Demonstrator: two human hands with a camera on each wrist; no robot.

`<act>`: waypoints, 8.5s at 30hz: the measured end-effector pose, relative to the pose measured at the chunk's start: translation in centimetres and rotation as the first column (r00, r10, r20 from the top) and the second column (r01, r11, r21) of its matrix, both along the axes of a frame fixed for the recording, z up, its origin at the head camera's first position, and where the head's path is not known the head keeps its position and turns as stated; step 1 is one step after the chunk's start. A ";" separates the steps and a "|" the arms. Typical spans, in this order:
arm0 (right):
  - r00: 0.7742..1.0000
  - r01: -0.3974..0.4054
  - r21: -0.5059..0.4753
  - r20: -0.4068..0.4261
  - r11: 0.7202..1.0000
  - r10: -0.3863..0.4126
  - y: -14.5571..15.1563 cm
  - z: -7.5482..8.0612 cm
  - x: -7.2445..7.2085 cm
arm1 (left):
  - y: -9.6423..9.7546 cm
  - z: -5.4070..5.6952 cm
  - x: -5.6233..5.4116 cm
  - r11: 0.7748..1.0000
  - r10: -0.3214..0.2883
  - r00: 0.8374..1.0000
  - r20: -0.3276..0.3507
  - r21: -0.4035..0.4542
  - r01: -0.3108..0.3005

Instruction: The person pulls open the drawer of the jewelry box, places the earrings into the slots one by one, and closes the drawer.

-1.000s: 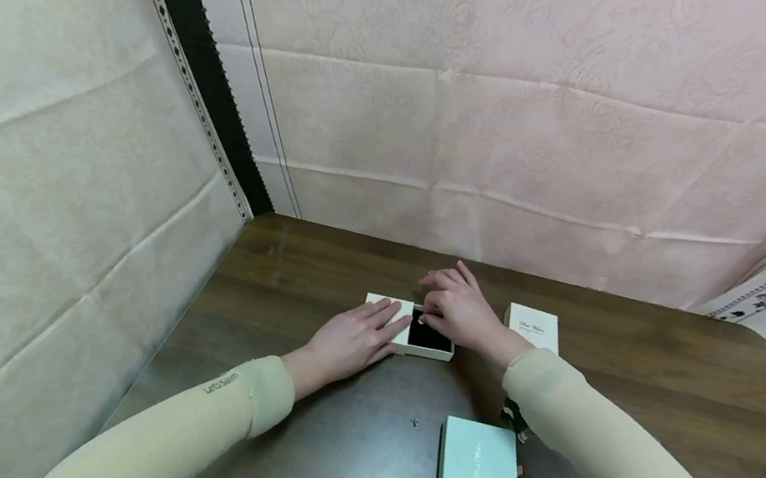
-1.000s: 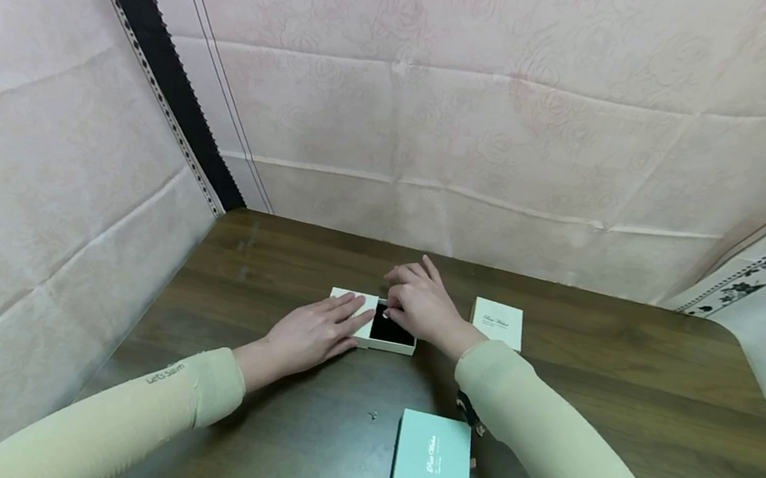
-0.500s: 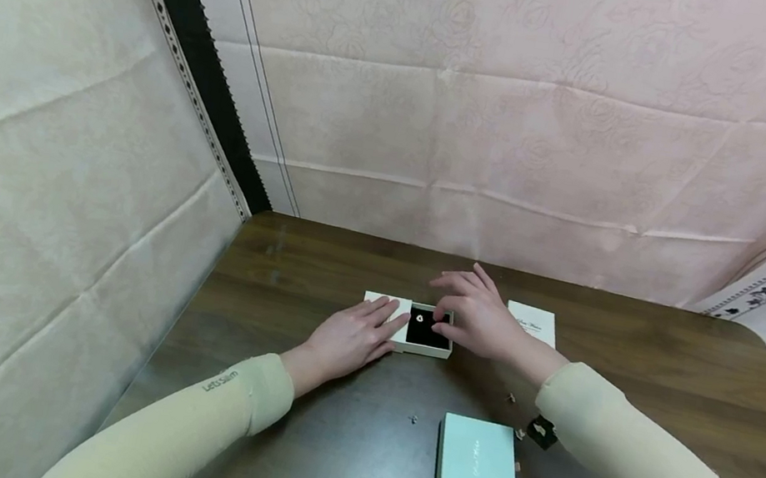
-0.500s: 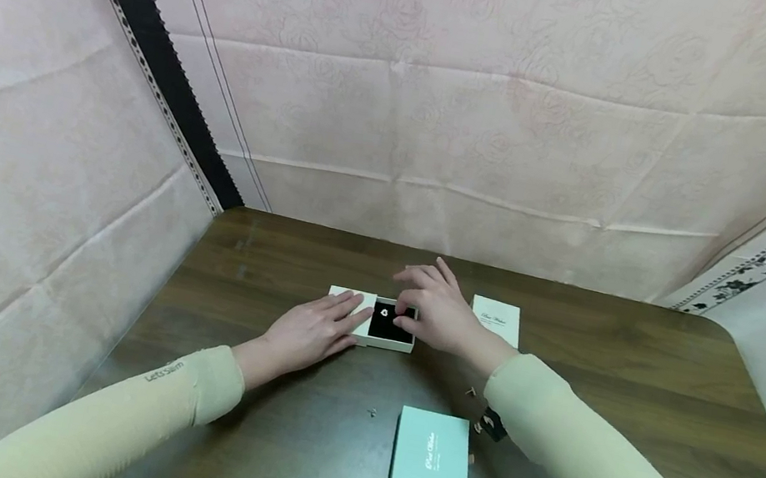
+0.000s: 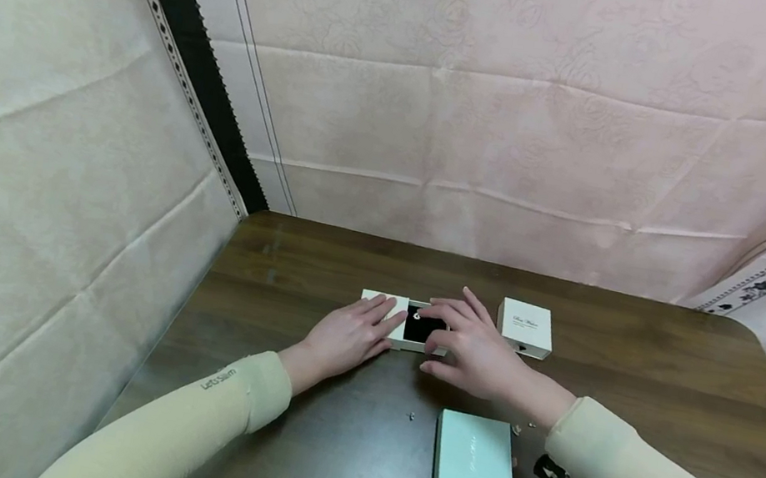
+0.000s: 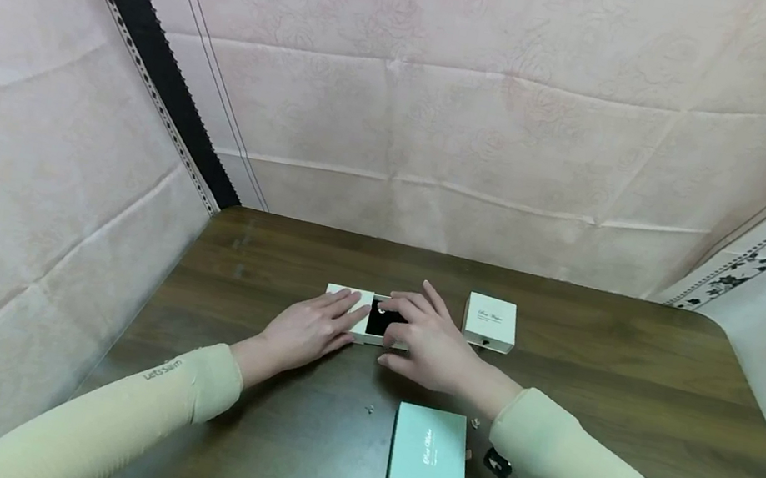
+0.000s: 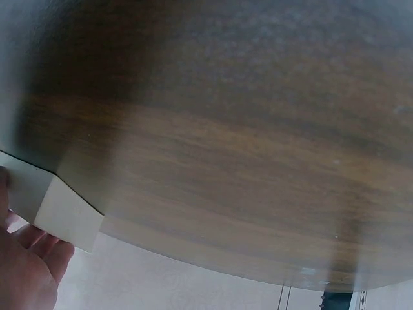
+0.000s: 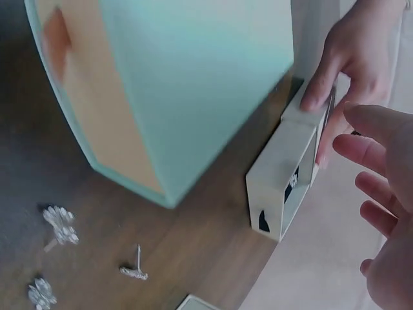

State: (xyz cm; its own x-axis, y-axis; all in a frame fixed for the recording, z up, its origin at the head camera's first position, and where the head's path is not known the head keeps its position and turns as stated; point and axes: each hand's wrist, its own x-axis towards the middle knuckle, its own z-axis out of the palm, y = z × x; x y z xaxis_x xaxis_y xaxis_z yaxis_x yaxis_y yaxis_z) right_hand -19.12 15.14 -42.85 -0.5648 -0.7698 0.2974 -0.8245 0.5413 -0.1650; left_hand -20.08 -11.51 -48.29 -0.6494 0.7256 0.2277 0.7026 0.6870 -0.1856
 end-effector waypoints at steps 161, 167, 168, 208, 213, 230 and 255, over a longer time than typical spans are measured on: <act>0.945 -0.252 0.215 -0.154 0.943 0.288 -2.7 -3.8 3.8 | 0.0 0.5 0.0 1.000 0.008 0.998 0.058 -0.019 -0.007; 0.947 -0.247 0.216 -0.150 0.945 0.282 -2.8 -3.8 3.9 | 0.0 0.5 0.0 1.000 0.001 0.999 0.042 -0.007 -0.001; 0.947 -0.248 0.217 -0.153 0.944 0.283 -2.8 -3.8 3.9 | 0.0 0.5 0.0 1.000 0.000 0.999 0.040 -0.007 0.000; 0.999 -0.053 0.017 -0.011 0.998 0.053 0.8 1.1 -0.8 | -0.1 -0.1 -0.3 0.999 -0.011 1.000 0.005 -0.038 0.011; 0.996 -0.003 -0.013 0.086 1.000 0.004 0.9 1.2 -2.1 | -0.1 0.0 -0.2 0.999 -0.013 1.000 0.006 -0.036 0.013; 0.978 0.076 0.040 0.193 0.996 -0.082 0.6 0.1 -6.6 | -0.2 0.1 -0.4 0.999 -0.015 1.000 0.002 -0.030 0.015; 0.954 0.082 0.216 0.266 0.973 -0.140 -0.9 -0.5 -8.0 | 0.0 0.3 -0.3 0.999 -0.024 1.000 0.005 -0.026 0.024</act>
State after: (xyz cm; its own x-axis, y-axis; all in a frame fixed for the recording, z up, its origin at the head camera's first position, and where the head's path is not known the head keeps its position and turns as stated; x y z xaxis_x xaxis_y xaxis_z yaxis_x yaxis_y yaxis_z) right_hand -27.15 14.24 -43.35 -0.6880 -0.7247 -0.0378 -0.6941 0.6723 -0.2575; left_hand -20.34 -11.52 -48.02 -0.6330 0.7464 0.2053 0.7195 0.6652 -0.1998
